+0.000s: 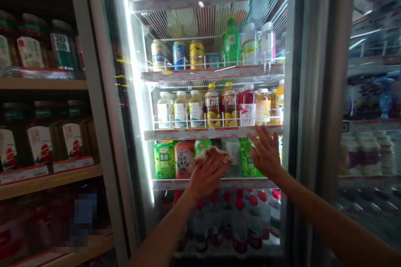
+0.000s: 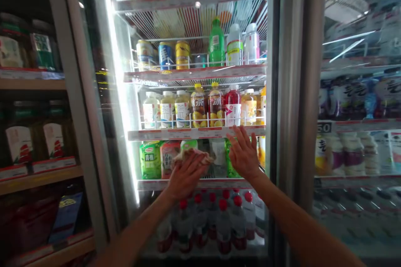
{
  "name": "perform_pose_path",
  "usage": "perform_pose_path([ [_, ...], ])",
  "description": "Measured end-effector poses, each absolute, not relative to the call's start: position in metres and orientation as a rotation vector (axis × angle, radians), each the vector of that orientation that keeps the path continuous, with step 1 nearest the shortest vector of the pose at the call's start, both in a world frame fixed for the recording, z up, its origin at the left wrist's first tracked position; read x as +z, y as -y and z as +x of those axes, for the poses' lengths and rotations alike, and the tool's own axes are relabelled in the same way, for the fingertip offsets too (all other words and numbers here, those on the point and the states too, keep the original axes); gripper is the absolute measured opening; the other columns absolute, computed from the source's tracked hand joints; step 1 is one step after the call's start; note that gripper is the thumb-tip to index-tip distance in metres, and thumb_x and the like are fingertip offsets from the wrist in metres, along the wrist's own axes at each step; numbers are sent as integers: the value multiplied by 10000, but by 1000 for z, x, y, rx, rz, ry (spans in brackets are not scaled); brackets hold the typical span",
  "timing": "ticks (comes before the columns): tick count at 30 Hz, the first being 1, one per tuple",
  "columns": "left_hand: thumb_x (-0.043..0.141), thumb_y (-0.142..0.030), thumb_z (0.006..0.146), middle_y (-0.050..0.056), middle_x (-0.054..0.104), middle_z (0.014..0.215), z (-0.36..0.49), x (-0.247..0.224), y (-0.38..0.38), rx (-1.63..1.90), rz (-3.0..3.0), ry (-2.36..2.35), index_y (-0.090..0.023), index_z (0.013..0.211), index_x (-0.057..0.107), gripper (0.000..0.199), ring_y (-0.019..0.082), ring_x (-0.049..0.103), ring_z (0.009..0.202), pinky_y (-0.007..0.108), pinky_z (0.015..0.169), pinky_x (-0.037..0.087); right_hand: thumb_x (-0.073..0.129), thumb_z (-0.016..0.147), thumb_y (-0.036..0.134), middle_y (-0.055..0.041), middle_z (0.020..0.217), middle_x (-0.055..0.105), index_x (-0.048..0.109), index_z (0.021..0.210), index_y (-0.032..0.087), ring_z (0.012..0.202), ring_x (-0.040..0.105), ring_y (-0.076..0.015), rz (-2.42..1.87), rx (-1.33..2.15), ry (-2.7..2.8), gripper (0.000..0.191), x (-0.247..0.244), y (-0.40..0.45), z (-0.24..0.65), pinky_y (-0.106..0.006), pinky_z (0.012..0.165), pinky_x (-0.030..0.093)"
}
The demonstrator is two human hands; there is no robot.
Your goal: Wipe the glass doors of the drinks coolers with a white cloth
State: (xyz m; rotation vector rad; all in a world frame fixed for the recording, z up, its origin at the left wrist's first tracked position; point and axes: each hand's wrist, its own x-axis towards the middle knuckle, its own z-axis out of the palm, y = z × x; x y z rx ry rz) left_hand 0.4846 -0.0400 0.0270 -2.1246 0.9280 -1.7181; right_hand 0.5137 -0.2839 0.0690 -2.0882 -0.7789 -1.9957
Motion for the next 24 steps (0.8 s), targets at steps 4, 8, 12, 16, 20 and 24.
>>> perform_pose_path([
  [4,487,-193,818,95,271,1461,484,58,10,-2178,-2278,-462,-248,1371,312,583,262,149,1376,534,1084,118,397,817,130,-96,1432,340,424,1263,194,1377,151,-213,-2103,-1978,805,452,71,285,511,-487,1100,138],
  [8,473,-220,822,79,301,1445,494,49,43,-2119,-2303,-702,-266,1377,296,584,260,176,1370,543,1089,94,383,804,134,-124,1401,377,446,1226,164,1377,150,-215,-2126,-1999,745,428,73,280,510,-491,1098,135],
  [12,392,-212,843,-4,453,1357,497,39,87,-1829,-2135,-1157,-319,1343,355,512,179,239,1352,450,1119,101,384,796,151,-117,1417,349,457,1206,170,1370,171,-229,-2175,-1953,803,417,79,288,501,-488,1083,190],
  [16,422,-243,846,34,340,1431,503,87,68,-2143,-2226,-854,-313,1375,283,552,239,245,1349,515,1097,119,388,812,152,-116,1429,315,430,1229,191,1346,235,-252,-2043,-2028,631,421,89,329,489,-518,1053,248],
  [20,455,-218,833,60,225,1480,507,115,67,-2454,-2299,-484,-294,1396,227,612,300,178,1364,602,1070,91,389,834,176,-120,1393,355,412,1254,215,1297,316,-259,-1877,-2078,280,422,88,376,485,-533,996,332],
  [24,435,-213,827,6,350,1425,505,75,126,-2118,-2202,-995,-308,1359,325,552,214,190,1368,497,1118,66,392,829,186,-126,1381,364,393,1272,225,1284,327,-275,-1946,-2022,236,444,72,387,489,-582,1000,305],
])
